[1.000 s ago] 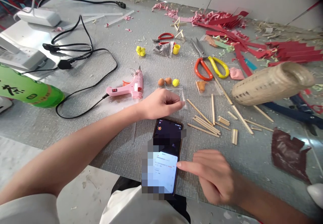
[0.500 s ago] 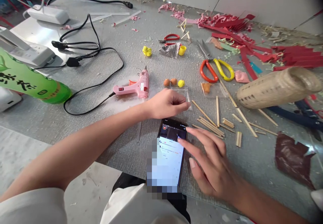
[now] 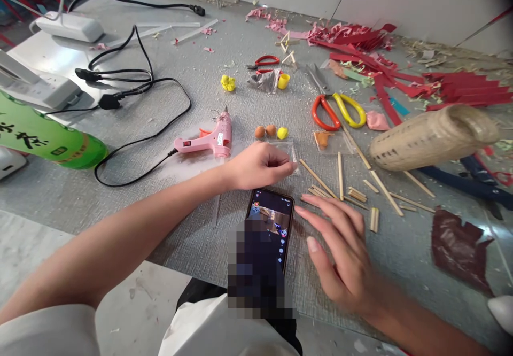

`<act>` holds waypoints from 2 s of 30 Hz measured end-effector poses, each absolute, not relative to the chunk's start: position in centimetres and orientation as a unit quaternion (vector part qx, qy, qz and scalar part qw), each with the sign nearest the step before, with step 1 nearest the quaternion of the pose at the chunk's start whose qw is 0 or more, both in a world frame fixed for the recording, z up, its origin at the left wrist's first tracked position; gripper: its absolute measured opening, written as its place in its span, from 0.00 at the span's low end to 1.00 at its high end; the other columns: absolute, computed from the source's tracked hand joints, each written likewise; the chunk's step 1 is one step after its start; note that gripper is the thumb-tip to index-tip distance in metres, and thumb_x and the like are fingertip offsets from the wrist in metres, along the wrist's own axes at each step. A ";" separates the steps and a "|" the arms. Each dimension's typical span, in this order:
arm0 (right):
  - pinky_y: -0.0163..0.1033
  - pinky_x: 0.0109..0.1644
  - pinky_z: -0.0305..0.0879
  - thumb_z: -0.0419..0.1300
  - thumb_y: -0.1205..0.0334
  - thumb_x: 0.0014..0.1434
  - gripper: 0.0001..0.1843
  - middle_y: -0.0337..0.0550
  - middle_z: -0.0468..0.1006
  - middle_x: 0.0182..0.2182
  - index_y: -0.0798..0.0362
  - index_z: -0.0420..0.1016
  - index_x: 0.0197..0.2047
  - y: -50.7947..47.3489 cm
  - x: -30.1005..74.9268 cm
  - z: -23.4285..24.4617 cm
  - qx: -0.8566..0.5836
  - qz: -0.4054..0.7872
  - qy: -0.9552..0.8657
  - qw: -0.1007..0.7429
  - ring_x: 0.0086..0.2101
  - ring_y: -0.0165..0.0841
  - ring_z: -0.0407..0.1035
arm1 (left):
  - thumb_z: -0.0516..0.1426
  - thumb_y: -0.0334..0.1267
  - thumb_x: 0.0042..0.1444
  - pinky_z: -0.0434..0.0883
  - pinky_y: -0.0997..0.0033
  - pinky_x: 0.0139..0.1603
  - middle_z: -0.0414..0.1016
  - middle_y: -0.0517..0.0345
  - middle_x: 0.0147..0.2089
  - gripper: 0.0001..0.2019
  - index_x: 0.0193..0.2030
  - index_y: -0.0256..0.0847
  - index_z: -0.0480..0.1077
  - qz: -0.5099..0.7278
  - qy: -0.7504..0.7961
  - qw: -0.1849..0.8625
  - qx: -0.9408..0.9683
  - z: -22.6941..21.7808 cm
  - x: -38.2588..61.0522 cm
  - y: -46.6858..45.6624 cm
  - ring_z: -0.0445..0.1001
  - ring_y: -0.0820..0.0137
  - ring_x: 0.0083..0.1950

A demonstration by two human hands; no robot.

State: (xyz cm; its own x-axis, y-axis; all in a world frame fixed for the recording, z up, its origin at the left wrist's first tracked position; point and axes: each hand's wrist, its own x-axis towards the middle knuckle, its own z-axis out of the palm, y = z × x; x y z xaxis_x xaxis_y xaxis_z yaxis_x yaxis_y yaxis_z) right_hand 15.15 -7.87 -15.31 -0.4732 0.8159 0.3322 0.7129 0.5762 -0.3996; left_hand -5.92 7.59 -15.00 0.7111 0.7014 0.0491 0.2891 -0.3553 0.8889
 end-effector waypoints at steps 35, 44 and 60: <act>0.37 0.25 0.50 0.47 0.71 0.62 0.09 0.31 0.57 0.20 0.49 0.56 0.32 -8.3 15.5 -15.7 -0.384 0.249 -0.845 0.277 0.19 0.27 0.53 | 0.51 0.46 0.65 0.48 0.69 0.28 0.44 0.66 0.24 0.24 0.22 0.41 0.45 0.203 0.316 0.479 0.793 -15.1 -5.9 7.5 0.45 0.79 0.26; 0.39 0.26 0.43 0.48 0.73 0.57 0.11 0.32 0.53 0.20 0.49 0.51 0.28 -8.2 15.7 -15.9 -0.361 0.230 -0.867 0.254 0.20 0.28 0.48 | 0.51 0.45 0.66 0.49 0.68 0.29 0.44 0.66 0.23 0.23 0.22 0.41 0.45 0.201 0.314 0.483 0.792 -14.9 -5.9 7.4 0.45 0.78 0.26; 0.40 0.28 0.41 0.49 0.74 0.56 0.13 0.33 0.51 0.21 0.49 0.47 0.28 -8.4 16.0 -16.4 -0.344 0.234 -0.875 0.246 0.22 0.29 0.45 | 0.51 0.44 0.65 0.46 0.68 0.28 0.42 0.65 0.23 0.24 0.21 0.41 0.44 0.206 0.312 0.485 0.791 -15.0 -5.9 7.4 0.43 0.79 0.25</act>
